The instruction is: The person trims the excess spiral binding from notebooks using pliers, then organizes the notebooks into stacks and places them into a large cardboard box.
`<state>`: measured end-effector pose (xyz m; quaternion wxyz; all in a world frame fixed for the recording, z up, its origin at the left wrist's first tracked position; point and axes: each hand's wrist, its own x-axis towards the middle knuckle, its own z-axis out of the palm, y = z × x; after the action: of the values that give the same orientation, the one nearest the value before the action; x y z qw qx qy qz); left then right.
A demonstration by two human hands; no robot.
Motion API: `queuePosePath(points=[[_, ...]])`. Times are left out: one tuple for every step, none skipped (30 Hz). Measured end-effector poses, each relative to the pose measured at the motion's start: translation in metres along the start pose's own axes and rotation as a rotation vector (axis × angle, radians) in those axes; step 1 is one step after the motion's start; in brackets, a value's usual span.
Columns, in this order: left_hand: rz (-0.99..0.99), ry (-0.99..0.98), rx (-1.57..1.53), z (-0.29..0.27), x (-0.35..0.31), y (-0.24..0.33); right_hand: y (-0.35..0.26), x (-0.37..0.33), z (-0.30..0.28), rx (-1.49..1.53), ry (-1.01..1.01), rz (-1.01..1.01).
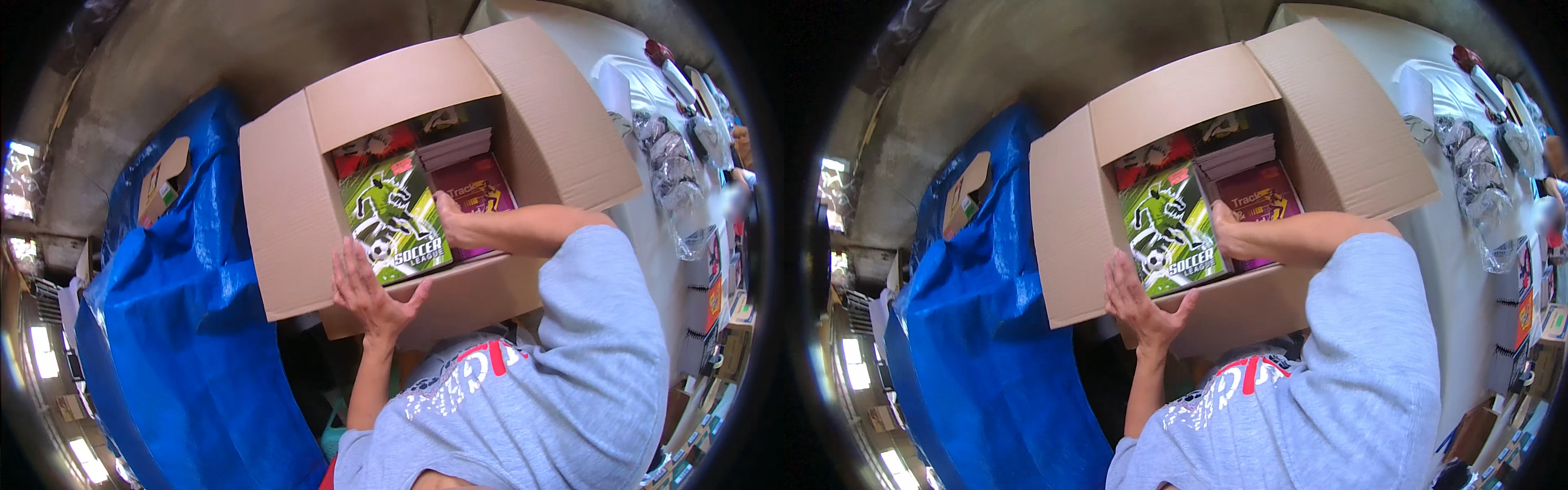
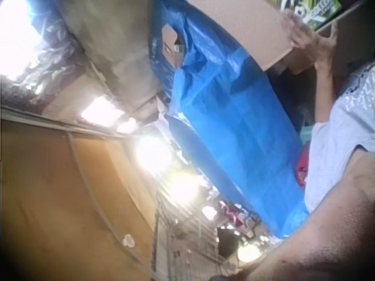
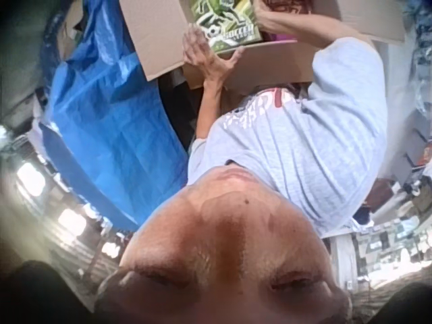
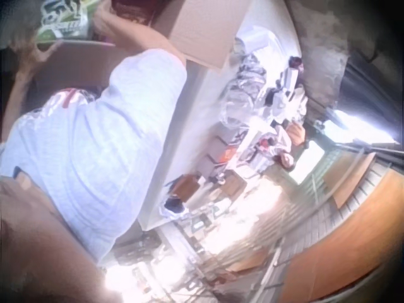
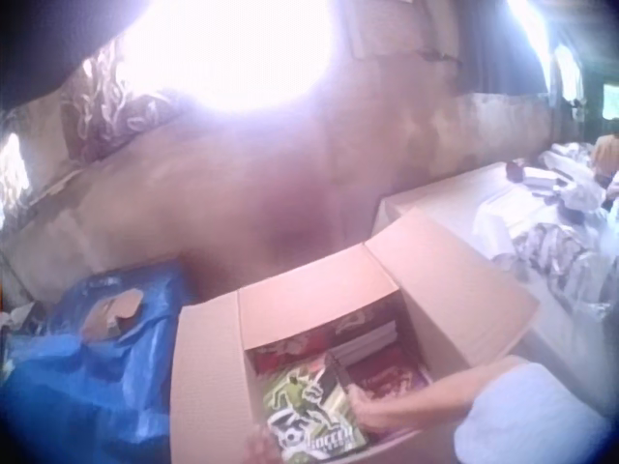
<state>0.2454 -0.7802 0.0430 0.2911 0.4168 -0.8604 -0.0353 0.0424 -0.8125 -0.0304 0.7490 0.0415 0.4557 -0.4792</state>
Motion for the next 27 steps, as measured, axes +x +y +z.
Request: queuePosePath(points=[[-0.014, 0.015, 0.020, 0.000, 0.000, 0.000, -0.001, -0.004, 0.004, 0.015, 0.058, -0.008], [-0.022, 0.018, 0.034, 0.001, -0.001, 0.003, -0.002, -0.009, 0.006, 0.036, 0.129, -0.016], [-0.035, 0.025, 0.054, 0.004, -0.001, 0.003, -0.004, -0.014, 0.010, 0.052, 0.201, -0.029], [-0.022, 0.014, 0.051, 0.006, 0.000, 0.004, -0.007, -0.021, 0.015, 0.063, 0.263, -0.034], [-0.037, 0.002, 0.062, 0.005, 0.000, 0.004, -0.011, -0.026, 0.022, 0.076, 0.319, -0.037], [-0.054, -0.011, 0.075, 0.004, 0.000, 0.002, -0.015, -0.032, 0.027, 0.089, 0.367, -0.038], [-0.053, -0.047, 0.062, 0.000, 0.000, 0.001, -0.019, -0.037, 0.032, 0.104, 0.394, -0.036], [-0.045, -0.054, 0.069, -0.004, 0.001, 0.002, -0.023, -0.038, 0.034, 0.118, 0.404, -0.039], [-0.047, -0.154, 0.091, -0.007, 0.005, 0.004, -0.027, -0.035, 0.034, 0.128, 0.394, -0.048], [-0.039, -0.251, 0.118, -0.015, 0.012, 0.007, -0.025, -0.020, 0.025, 0.136, 0.292, -0.072], [-0.004, -0.344, 0.123, -0.022, 0.021, 0.013, -0.023, -0.005, 0.016, 0.146, 0.197, -0.099], [-0.001, -0.343, 0.126, -0.025, 0.026, 0.013, -0.022, 0.005, 0.008, 0.136, 0.009, -0.143], [-0.025, -0.397, -0.017, -0.027, 0.031, 0.011, -0.021, 0.001, 0.009, 0.095, -0.115, -0.131], [-0.047, -0.448, -0.161, -0.029, 0.038, 0.010, -0.021, -0.001, 0.010, 0.181, -0.224, -0.093], [-0.052, -0.415, -0.365, -0.028, 0.049, 0.013, -0.027, -0.004, 0.008, 0.147, -0.240, -0.085], [-0.078, -0.405, -0.362, -0.022, 0.056, 0.012, -0.030, -0.008, 0.007, 0.111, -0.252, -0.061], [-0.101, -0.395, -0.395, -0.013, 0.062, 0.011, -0.032, -0.002, 0.003, 0.101, -0.314, -0.032], [-0.124, -0.383, -0.427, -0.005, 0.067, 0.007, -0.031, -0.003, -0.005, 0.015, -0.327, -0.018], [-0.144, -0.361, -0.426, 0.008, 0.073, -0.001, -0.028, -0.001, -0.007, 0.013, -0.334, -0.016], [-0.237, -0.439, -0.366, 0.022, 0.075, -0.015, -0.024, 0.005, -0.007, 0.001, -0.348, -0.004], [-0.319, -0.529, -0.311, 0.030, 0.077, -0.020, -0.025, 0.013, -0.012, -0.041, -0.383, 0.012], [-0.341, -0.510, -0.309, 0.030, 0.079, -0.021, -0.025, 0.013, -0.010, -0.074, -0.373, -0.006], [-0.338, -0.579, -0.258, 0.033, 0.079, -0.019, -0.022, 0.019, -0.016, -0.072, -0.356, -0.025], [-0.336, -0.647, -0.206, 0.036, 0.081, -0.017, -0.019, 0.028, -0.025, -0.070, -0.339, -0.044], [-0.363, -0.655, -0.224, 0.038, 0.083, -0.015, -0.016, 0.045, -0.046, -0.074, -0.313, -0.017], [-0.383, -0.656, -0.220, 0.040, 0.081, -0.017, -0.013, 0.054, -0.056, -0.077, -0.306, 0.011], [-0.394, -0.650, -0.271, 0.041, 0.080, -0.019, -0.011, 0.061, -0.067, -0.080, -0.297, 0.036]])
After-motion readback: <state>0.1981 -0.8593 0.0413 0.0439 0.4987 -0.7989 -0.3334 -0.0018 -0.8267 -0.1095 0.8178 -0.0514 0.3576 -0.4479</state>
